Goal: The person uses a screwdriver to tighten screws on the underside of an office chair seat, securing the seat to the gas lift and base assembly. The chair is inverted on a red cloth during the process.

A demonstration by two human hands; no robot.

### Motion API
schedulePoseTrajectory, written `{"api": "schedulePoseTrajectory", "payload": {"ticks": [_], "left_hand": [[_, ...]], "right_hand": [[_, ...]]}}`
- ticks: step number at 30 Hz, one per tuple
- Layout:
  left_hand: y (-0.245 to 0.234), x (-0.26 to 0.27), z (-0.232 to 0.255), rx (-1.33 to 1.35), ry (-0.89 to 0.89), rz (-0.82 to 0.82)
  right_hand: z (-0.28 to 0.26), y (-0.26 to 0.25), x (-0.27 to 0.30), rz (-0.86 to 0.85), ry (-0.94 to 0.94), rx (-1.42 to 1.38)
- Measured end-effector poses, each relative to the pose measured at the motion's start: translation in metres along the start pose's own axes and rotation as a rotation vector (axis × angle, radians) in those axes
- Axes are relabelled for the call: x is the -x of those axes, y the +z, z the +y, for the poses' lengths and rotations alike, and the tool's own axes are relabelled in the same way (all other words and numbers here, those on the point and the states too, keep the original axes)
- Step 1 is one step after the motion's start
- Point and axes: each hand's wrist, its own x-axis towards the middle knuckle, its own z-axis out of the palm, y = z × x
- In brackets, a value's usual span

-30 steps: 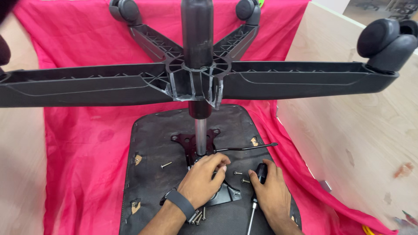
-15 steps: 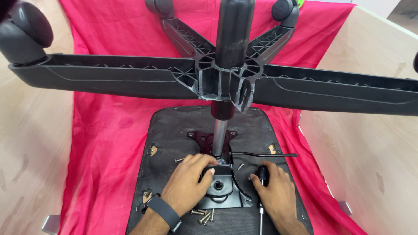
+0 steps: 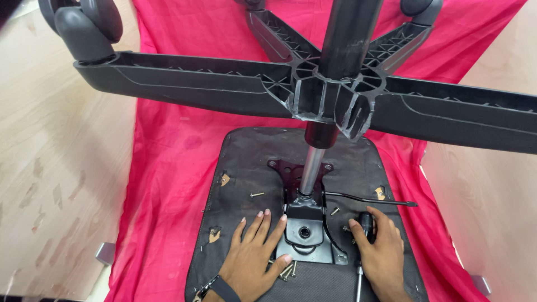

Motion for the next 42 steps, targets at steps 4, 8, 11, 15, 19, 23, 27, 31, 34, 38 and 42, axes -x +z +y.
{"api": "schedulePoseTrajectory", "payload": {"ticks": [4,8,11,15,19,23,27,31,34,38,42], "left_hand": [[-0.006,0.0,0.004,0.003,-0.016,0.008],[-0.011,0.011,0.013,0.087,-0.004,0.081],[-0.008,0.025,0.027,-0.056,0.157,0.075],[-0.002,0.025,0.038,-0.125,0.103,0.067],[0.003,0.022,0.041,-0.208,-0.008,0.142],[0.003,0.019,0.042,-0.126,-0.109,0.093],[-0.003,0.017,0.038,-0.006,-0.112,0.106],[-0.008,0.021,0.03,0.176,-0.26,0.09],[-0.01,0.024,0.021,0.252,-0.333,0.108],[-0.006,0.021,0.02,0.058,-0.343,0.207],[-0.004,0.019,0.026,-0.083,-0.354,0.123]], "right_hand": [[0.002,-0.001,0.002,0.02,0.101,-0.03],[0.007,0.004,-0.001,0.065,0.022,0.034],[0.011,0.006,0.002,0.081,-0.008,0.072],[0.013,0.004,0.004,0.1,-0.004,0.103],[0.016,0.005,0.003,0.076,0.005,0.084],[0.019,0.005,0.005,0.066,-0.01,0.069],[0.016,0.005,0.005,0.064,0.011,0.077],[-0.003,-0.001,0.002,0.085,0.051,0.07],[-0.036,-0.005,-0.001,0.142,-0.098,-0.043],[-0.099,0.01,-0.025,-0.03,-0.452,-0.544],[-0.145,0.036,-0.063,-0.29,-0.142,-1.024]]}}
